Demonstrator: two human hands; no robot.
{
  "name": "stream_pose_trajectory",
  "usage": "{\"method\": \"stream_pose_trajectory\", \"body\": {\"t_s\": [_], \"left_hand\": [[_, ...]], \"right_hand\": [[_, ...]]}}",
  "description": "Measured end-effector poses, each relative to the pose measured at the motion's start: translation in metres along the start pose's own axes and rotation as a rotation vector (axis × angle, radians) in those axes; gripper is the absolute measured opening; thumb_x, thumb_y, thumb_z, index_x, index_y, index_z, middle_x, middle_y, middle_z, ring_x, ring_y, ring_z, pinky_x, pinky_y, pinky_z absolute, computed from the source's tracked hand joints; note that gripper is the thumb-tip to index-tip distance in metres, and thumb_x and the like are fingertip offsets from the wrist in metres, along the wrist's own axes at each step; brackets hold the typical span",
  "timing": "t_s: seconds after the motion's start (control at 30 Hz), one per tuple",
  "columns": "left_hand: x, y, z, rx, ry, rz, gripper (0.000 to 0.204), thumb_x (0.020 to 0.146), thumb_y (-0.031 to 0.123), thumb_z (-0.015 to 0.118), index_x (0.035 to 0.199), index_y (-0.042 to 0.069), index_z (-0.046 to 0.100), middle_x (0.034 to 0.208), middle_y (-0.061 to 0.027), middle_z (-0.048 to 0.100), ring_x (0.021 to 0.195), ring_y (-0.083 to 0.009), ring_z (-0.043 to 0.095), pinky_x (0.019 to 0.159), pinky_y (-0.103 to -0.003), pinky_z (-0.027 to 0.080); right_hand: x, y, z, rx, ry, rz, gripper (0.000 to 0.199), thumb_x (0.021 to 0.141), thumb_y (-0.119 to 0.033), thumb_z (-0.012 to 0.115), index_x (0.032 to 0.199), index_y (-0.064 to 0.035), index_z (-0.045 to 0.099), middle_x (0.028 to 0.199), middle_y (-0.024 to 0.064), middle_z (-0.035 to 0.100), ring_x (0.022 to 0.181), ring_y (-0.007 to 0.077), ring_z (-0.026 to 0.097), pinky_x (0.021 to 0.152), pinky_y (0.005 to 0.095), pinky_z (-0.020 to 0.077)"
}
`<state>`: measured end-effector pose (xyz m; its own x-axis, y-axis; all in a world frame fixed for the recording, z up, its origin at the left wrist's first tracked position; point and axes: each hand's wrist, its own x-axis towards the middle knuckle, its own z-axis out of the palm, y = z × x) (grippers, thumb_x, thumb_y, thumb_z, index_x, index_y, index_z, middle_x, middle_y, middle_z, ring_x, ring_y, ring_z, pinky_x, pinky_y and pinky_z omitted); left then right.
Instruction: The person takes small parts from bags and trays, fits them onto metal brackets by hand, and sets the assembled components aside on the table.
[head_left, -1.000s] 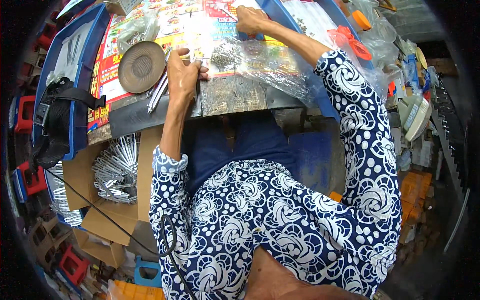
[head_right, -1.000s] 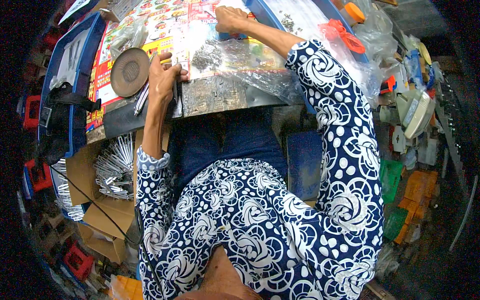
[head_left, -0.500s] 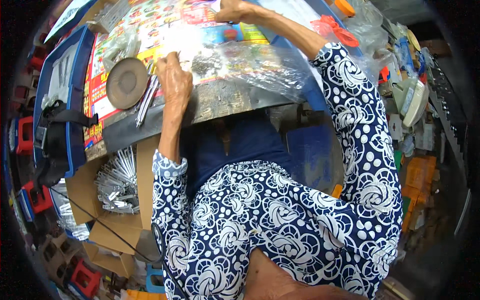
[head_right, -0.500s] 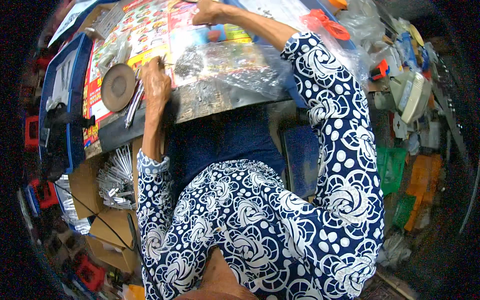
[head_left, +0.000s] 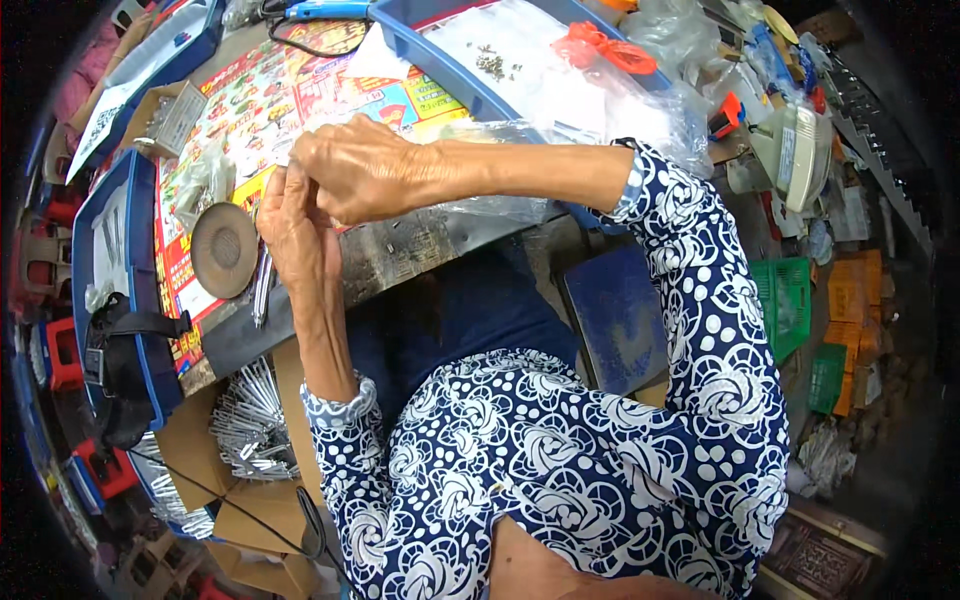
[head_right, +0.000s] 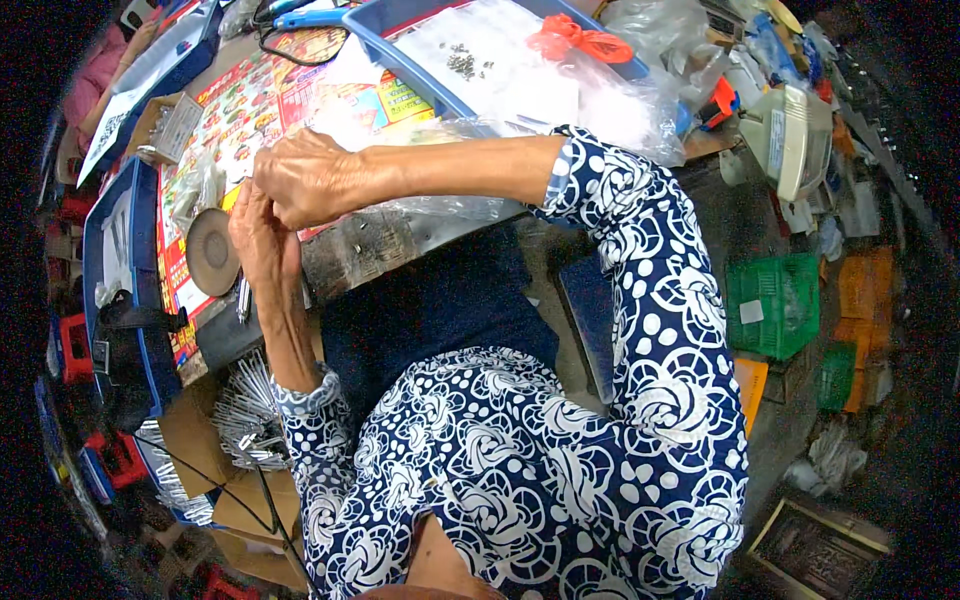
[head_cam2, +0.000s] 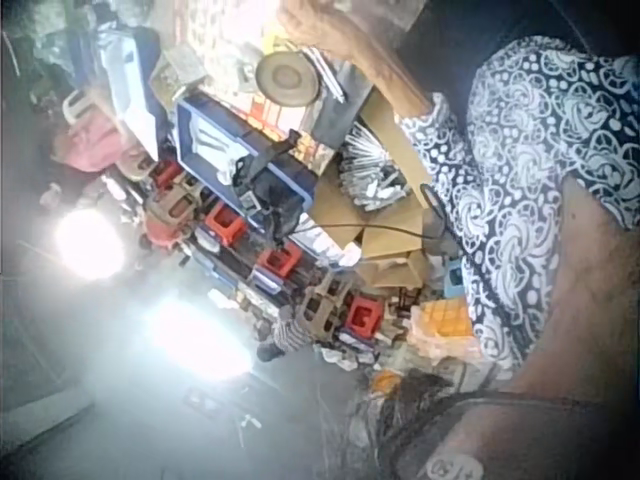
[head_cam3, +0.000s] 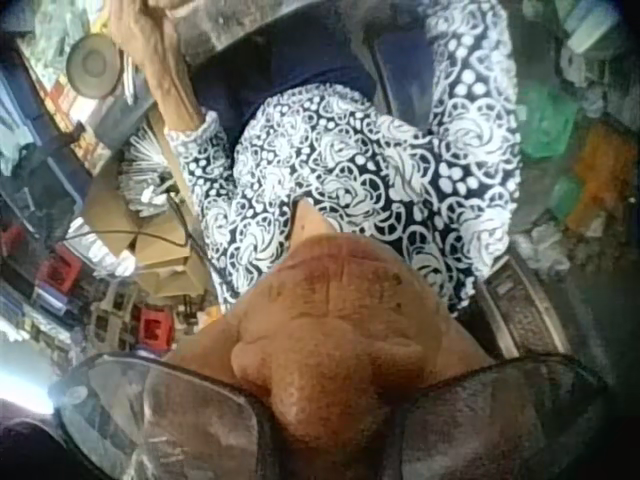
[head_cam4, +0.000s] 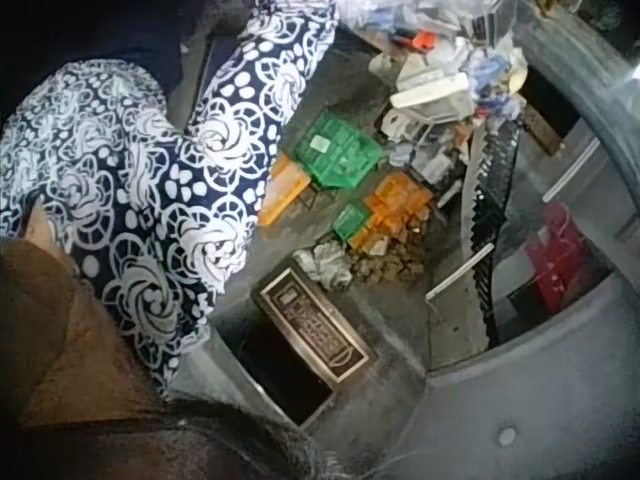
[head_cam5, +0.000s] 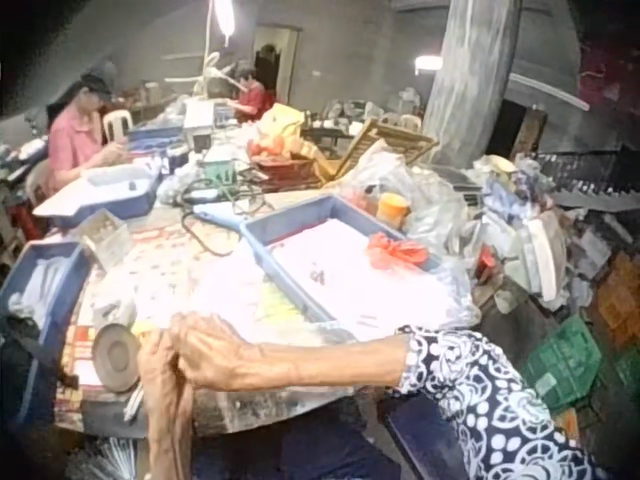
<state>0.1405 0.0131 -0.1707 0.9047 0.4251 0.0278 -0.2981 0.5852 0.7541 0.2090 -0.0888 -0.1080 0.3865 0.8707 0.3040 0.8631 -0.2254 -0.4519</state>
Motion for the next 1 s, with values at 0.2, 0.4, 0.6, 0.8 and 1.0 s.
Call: {"method": "stream_pose_trajectory", "body": {"t_s": [0.2,0.4,0.6,0.8,1.0], "left_hand": [[-0.003,0.005,0.002,-0.015,0.038,-0.115,0.03,0.081,0.015,0.053,0.1,-0.006,0.046,0.088,-0.0175,0.057,0.078,-0.0234,0.059,0.071,-0.031,0.048],[-0.013,0.025,-0.006,0.138,0.062,-0.115,0.033,0.083,0.016,0.049,0.105,-0.008,0.044,0.086,-0.0207,0.057,0.075,-0.0269,0.059,0.068,-0.034,0.05],[-0.023,0.034,-0.015,0.146,-0.01,-0.152,0.034,0.082,0.016,0.048,0.108,-0.005,0.042,0.085,-0.0197,0.057,0.073,-0.0252,0.058,0.066,-0.033,0.05],[-0.025,0.03,-0.021,0.148,-0.007,-0.183,0.03,0.083,0.012,0.048,0.107,-0.005,0.044,0.083,-0.0185,0.058,0.072,-0.0233,0.059,0.067,-0.033,0.05],[-0.029,0.025,-0.024,0.14,-0.001,-0.216,0.029,0.082,0.01,0.047,0.105,-0.006,0.044,0.083,-0.0187,0.058,0.07,-0.0232,0.059,0.066,-0.032,0.051]], "right_hand": [[-0.004,0.028,-0.029,0.118,-0.09,0.013,0.022,0.071,-0.013,0.045,0.078,0.0051,0.056,0.071,0.0207,0.057,0.067,0.0294,0.057,0.061,0.0383,0.0448],[-0.036,0.171,-0.074,0.353,0.257,0.288,0.016,0.06,-0.012,0.045,0.054,0.0011,0.052,0.046,0.0034,0.046,0.042,0.0121,0.042,0.041,0.027,0.0348],[-0.095,0.252,-0.068,-0.209,0.184,0.754,0.024,0.06,-0.013,0.05,0.076,-0.0004,0.063,0.06,0.0125,0.059,0.058,0.0195,0.057,0.053,0.0301,0.0441],[-0.109,0.241,-0.071,-0.306,0.037,0.636,0.026,0.061,-0.011,0.048,0.081,-0.0019,0.063,0.07,0.0162,0.061,0.063,0.0252,0.059,0.061,0.0343,0.0459],[-0.113,0.23,-0.06,-0.391,0.044,0.469,0.02,0.066,-0.013,0.049,0.078,-0.0002,0.06,0.072,0.0191,0.059,0.067,0.0317,0.058,0.061,0.0385,0.0451]]}}
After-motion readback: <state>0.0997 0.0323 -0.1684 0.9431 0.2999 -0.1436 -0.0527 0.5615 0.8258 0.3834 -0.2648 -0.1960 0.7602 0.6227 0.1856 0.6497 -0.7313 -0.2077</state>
